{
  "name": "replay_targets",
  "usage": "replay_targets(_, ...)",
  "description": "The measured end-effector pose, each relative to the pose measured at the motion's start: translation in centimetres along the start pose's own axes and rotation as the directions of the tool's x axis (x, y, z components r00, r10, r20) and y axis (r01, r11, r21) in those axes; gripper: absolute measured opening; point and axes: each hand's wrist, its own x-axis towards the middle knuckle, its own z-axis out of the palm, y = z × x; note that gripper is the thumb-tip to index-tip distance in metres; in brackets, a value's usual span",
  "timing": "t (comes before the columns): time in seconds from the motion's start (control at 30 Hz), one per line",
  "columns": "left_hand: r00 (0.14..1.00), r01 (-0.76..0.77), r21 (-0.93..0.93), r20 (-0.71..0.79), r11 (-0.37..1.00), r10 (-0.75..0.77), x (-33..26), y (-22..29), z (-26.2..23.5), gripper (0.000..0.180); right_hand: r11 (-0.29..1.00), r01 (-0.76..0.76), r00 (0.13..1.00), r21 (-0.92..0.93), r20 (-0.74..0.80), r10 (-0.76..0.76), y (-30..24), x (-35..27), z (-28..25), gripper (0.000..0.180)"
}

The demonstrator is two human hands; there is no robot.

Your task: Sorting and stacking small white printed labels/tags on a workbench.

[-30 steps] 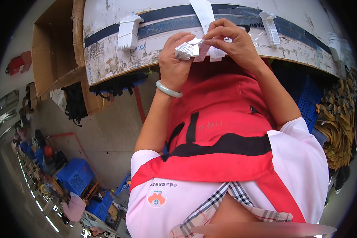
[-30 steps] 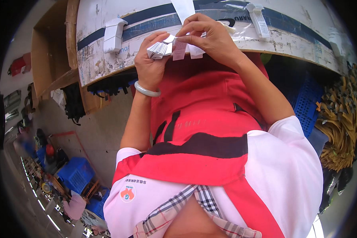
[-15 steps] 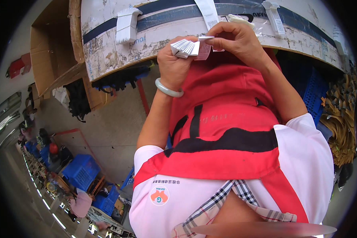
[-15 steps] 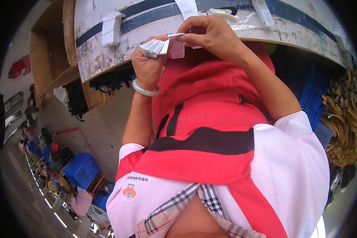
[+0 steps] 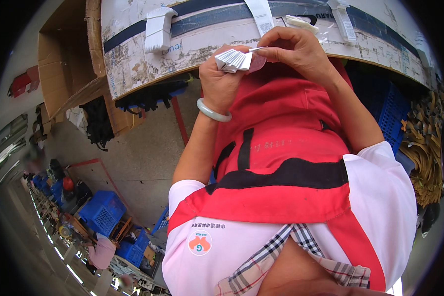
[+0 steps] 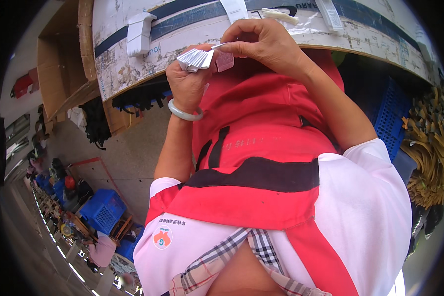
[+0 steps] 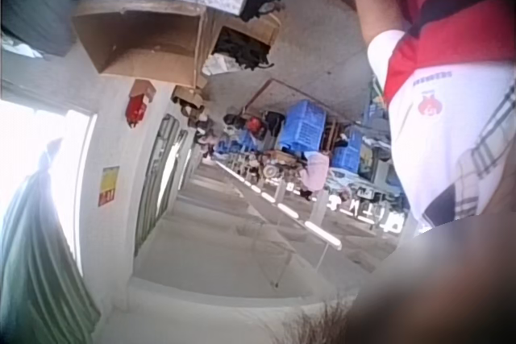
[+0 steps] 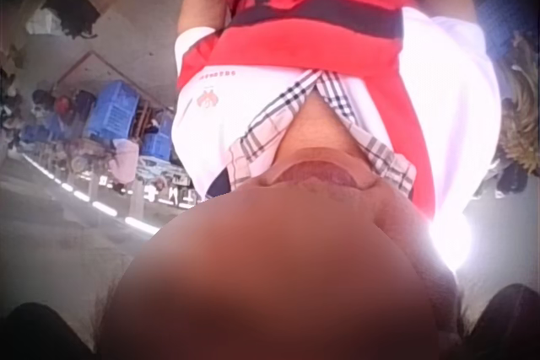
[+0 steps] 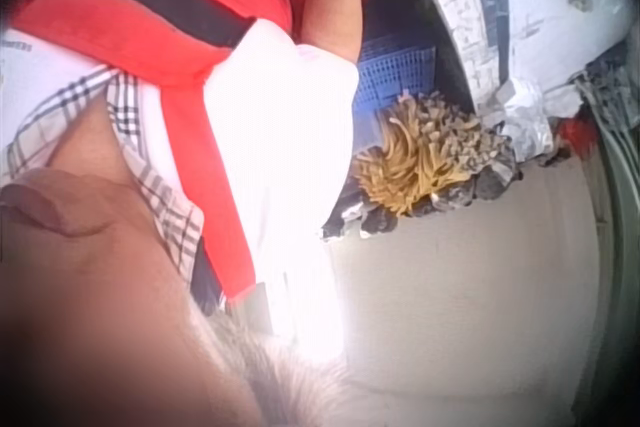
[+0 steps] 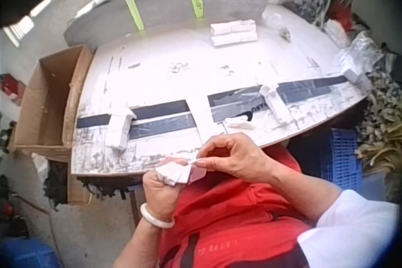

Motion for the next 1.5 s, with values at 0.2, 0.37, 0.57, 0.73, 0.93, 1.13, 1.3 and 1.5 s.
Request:
replay_targets(0.2,0.999,-0.040,0.016,0.014,0.999,0.040,-0.2,-0.1,0.0,0.024,0.999,0.017,1.000,0.041,0.005,-0.017,0.0,-0.1,0.2,0.017)
replay_targets(0.37,1.000,-0.015,-0.021,-0.011,1.000,0.015,-0.4,0.2,0.3,0.024,1.000,0.008,0.999,0.009,0.036,-0.008,0.2,-0.3,0.2,0.016)
replay_targets(0.57,0.931,0.366,-0.244,0.094,0.898,-0.353,-0.4,0.2,0.1,0.010,0.976,-0.183,0.971,0.116,0.177,0.161,-0.4,-0.4,-0.7,0.015)
replay_targets(0.73,0.901,0.433,-0.453,0.212,0.779,-0.378,-1.1,-0.5,0.7,0.037,0.945,-0.191,0.964,0.265,0.234,0.129,-1.8,-1.2,1.0,0.017)
replay_targets(0.93,0.866,0.476,-0.355,0.347,0.805,-0.360,-2.3,-1.2,1.2,0.072,0.960,-0.177,0.984,0.216,0.027,0.175,1.1,-1.8,2.0,0.016)
replay_targets(1.13,0.850,0.506,-0.423,0.391,0.752,-0.353,-3.7,-2.5,0.7,0.073,0.966,-0.137,0.989,0.218,-0.024,0.146,1.6,-2.3,3.2,0.016)
replay_targets(1.3,0.827,0.552,-0.444,0.398,0.706,-0.397,-4.5,-2.5,0.8,0.075,0.981,-0.158,0.987,0.109,0.030,0.155,1.7,-3.1,3.2,0.016)
replay_targets(1.5,0.811,0.586,-0.516,0.379,0.625,-0.447,-5.4,-3.0,0.8,0.063,0.951,-0.237,0.972,0.201,0.044,0.233,1.8,-3.9,4.3,0.015)
